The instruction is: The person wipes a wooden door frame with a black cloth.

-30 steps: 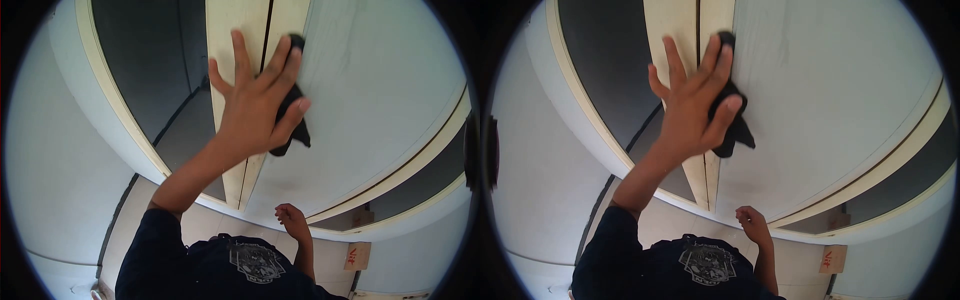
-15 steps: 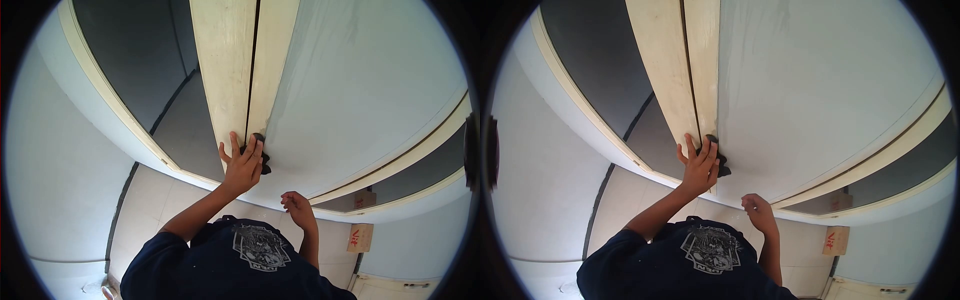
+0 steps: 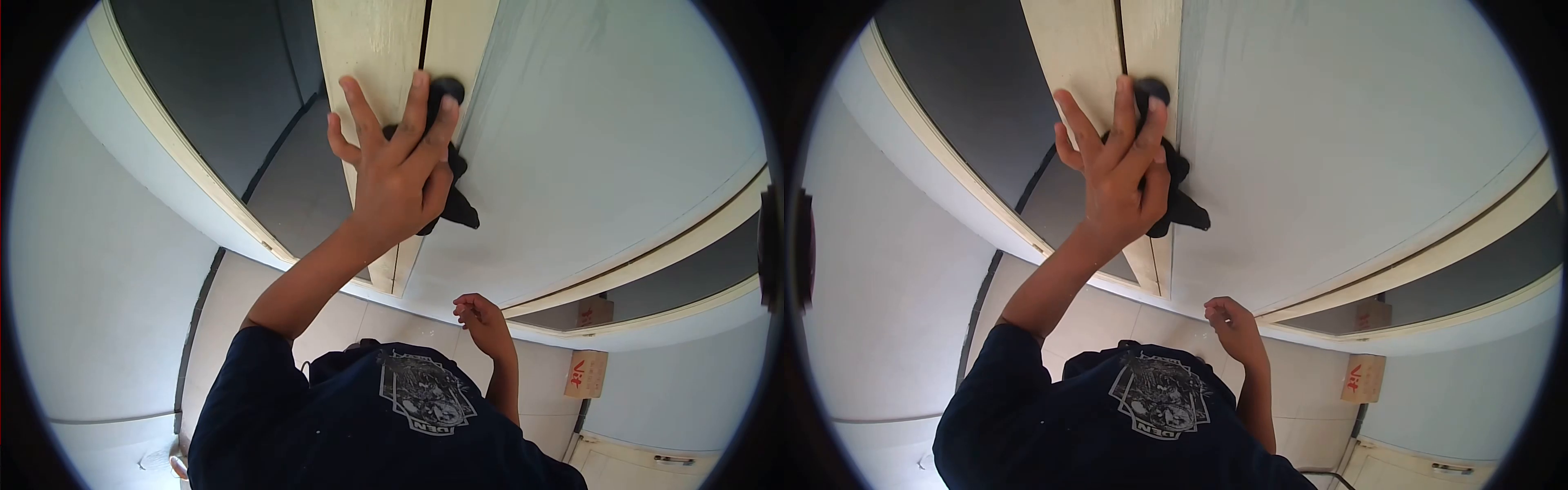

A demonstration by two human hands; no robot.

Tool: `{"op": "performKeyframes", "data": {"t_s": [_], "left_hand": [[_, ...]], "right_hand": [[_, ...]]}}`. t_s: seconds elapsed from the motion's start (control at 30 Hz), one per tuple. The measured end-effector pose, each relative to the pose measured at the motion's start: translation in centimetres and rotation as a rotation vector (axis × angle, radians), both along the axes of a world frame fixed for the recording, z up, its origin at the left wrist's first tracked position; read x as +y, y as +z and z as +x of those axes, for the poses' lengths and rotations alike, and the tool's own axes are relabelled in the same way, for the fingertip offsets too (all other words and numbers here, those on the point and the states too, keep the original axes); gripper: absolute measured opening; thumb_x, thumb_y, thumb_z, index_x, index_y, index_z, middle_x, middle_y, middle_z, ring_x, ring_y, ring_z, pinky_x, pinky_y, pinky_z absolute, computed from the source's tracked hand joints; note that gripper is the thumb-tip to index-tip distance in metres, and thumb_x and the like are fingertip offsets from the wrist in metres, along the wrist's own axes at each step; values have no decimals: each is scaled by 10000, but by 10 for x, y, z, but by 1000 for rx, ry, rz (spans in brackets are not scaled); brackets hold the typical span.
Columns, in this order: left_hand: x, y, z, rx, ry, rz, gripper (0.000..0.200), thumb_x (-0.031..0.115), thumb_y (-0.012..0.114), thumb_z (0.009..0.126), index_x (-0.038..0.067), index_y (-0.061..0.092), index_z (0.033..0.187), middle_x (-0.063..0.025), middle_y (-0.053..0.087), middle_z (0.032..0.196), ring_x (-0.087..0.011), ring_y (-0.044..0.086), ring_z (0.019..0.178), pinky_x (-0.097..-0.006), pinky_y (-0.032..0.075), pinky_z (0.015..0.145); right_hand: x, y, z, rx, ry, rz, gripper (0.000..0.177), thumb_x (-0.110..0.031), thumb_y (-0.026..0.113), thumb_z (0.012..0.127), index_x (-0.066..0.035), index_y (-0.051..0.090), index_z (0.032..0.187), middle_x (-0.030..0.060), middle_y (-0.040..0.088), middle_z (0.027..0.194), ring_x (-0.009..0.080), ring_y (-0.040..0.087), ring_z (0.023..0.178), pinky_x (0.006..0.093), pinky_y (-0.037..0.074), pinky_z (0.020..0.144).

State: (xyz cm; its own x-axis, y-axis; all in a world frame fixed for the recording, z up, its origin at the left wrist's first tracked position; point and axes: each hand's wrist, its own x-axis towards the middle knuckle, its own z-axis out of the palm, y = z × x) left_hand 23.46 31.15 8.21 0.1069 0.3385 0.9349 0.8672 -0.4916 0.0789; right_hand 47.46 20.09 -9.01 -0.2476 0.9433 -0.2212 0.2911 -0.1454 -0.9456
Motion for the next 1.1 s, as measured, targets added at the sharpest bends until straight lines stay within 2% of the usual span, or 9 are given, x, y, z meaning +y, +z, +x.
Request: {"op": "performKeyframes", "data": {"t_s": [0.17,0.2,0.33,0.43,0.57,0.63,0.73,0.87,1.1], "left_hand": [[-15,-106,-1,4,5,-169,517,91,598,823,168,620,1334,-157,364,1574,-613,23,1439,-680,-36,1065],[-17,-134,-1,27,5,-209,501,64,594,815,144,633,1308,-223,327,1570,-613,0,1441,-685,-30,1070],[-24,-160,6,1,13,-239,466,23,606,800,129,663,1250,-303,241,1579,-628,-37,1434,-694,-2,1076],[-18,-139,11,-63,0,-186,474,76,626,831,206,654,1287,-247,286,1583,-632,-17,1429,-709,5,1055],[-4,-25,5,-94,42,33,491,92,651,803,239,663,1271,-261,272,1583,-656,-24,1411,-765,45,988],[-3,26,3,-97,25,85,521,15,597,784,211,696,1256,-280,229,1596,-601,-96,1439,-680,-12,1058],[3,44,8,-105,28,166,526,14,589,785,227,699,1253,-253,265,1594,-580,-71,1451,-675,-5,1053],[-5,-11,14,-161,49,13,442,99,653,818,255,695,1229,-214,344,1570,-620,12,1432,-747,78,998],[-25,-139,11,-178,48,-177,404,74,629,850,235,711,1211,-238,350,1558,-615,24,1434,-675,44,1071]], "right_hand": [[0,-3,8,-29,4,-17,194,-165,584,984,-23,625,1108,26,652,913,102,596,817,260,494,720],[0,-3,10,-42,11,-16,197,-167,585,983,-21,624,1109,27,653,911,102,597,813,260,494,718],[2,-6,14,-68,34,5,203,-172,592,980,-17,623,1108,27,653,904,104,597,802,261,495,715],[6,-1,11,-71,28,32,201,-163,597,975,-18,621,1111,29,651,915,104,597,813,260,496,719],[12,7,2,-60,47,9,202,-159,599,971,-21,618,1117,32,651,931,104,599,835,259,499,729],[15,7,-2,-55,85,28,202,-155,595,971,-23,617,1123,33,648,937,105,600,855,261,501,741],[14,2,-6,-58,81,32,223,-191,632,960,-24,643,1106,78,693,957,156,634,880,305,505,761],[15,0,-5,-77,110,7,191,-126,580,974,-25,619,1132,26,647,937,103,587,832,272,503,742],[16,0,-2,-93,87,27,236,-202,639,967,-8,644,1101,93,701,962,166,642,874,312,510,774]]}}
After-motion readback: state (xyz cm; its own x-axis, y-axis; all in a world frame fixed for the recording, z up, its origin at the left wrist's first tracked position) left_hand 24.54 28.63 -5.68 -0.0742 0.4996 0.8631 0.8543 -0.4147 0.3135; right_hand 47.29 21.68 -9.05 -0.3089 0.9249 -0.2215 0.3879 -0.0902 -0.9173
